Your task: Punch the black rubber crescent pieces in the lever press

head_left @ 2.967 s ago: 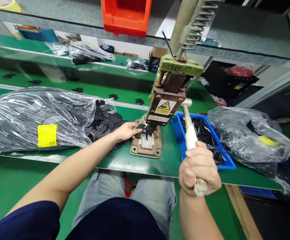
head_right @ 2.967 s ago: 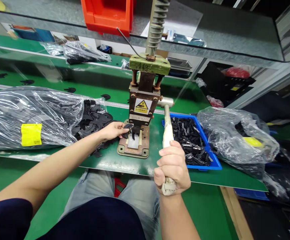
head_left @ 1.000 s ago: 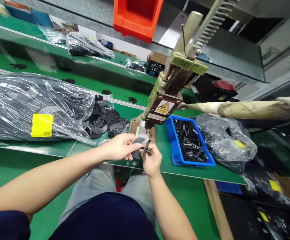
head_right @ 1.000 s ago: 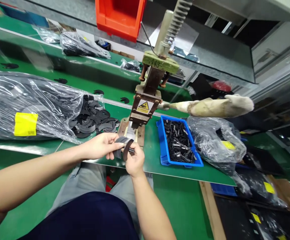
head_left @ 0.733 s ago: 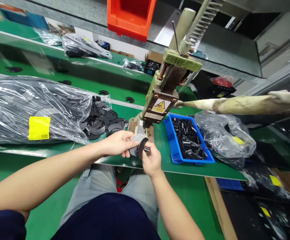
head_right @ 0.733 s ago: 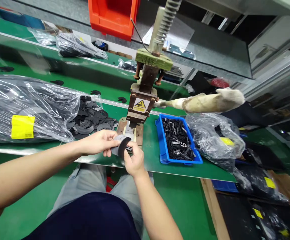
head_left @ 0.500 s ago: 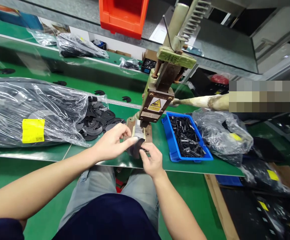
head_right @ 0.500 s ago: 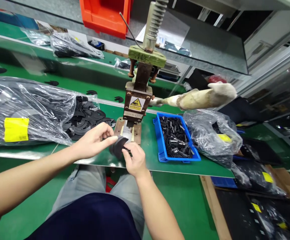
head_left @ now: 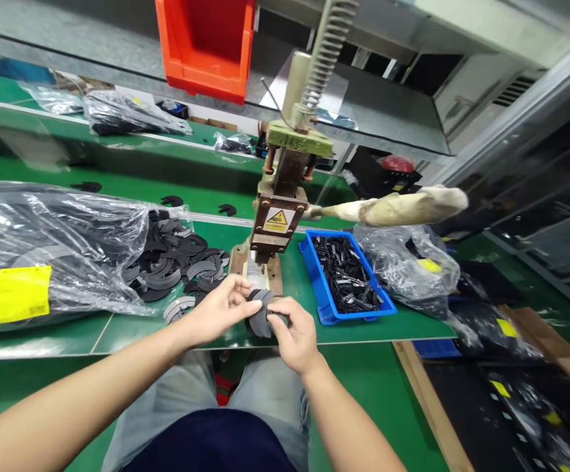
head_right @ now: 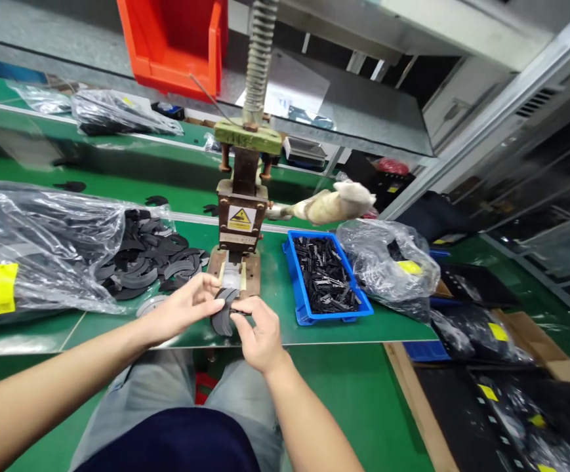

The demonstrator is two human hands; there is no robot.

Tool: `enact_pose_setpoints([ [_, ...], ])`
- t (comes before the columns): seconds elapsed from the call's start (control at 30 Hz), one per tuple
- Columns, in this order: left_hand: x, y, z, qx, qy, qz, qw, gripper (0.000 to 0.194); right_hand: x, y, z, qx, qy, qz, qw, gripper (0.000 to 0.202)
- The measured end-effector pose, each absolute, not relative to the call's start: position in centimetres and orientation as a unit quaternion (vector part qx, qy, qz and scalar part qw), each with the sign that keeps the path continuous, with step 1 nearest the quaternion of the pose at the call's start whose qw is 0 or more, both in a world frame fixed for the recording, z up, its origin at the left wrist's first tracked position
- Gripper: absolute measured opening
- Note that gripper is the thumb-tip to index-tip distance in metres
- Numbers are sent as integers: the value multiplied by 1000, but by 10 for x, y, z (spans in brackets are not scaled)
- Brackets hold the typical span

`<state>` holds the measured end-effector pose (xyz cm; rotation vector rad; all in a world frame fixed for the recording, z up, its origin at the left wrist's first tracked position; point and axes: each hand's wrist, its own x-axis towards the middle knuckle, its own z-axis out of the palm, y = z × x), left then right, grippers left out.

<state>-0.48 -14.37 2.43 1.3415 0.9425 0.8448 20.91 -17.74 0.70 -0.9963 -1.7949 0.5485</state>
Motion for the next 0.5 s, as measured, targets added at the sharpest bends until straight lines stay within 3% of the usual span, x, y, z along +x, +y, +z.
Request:
enact_pose_setpoints([
  [0.1, 0, -145, 12, 545, 364, 310, 689, 49, 219, -182, 20, -419, -740, 255, 460, 14],
  [0.17, 1, -146, 4, 548, 367, 310, 685, 50, 226, -182, 28, -440, -733, 292, 429, 17],
  [0.3, -4, -151, -15, 609, 410, 329, 594, 46, 245, -156, 41, -499, -711, 309, 388, 20],
  [0.5, -14, -172, -57, 781, 374, 242, 437, 37, 303, -41, 64, -586, -716, 145, 352, 25],
])
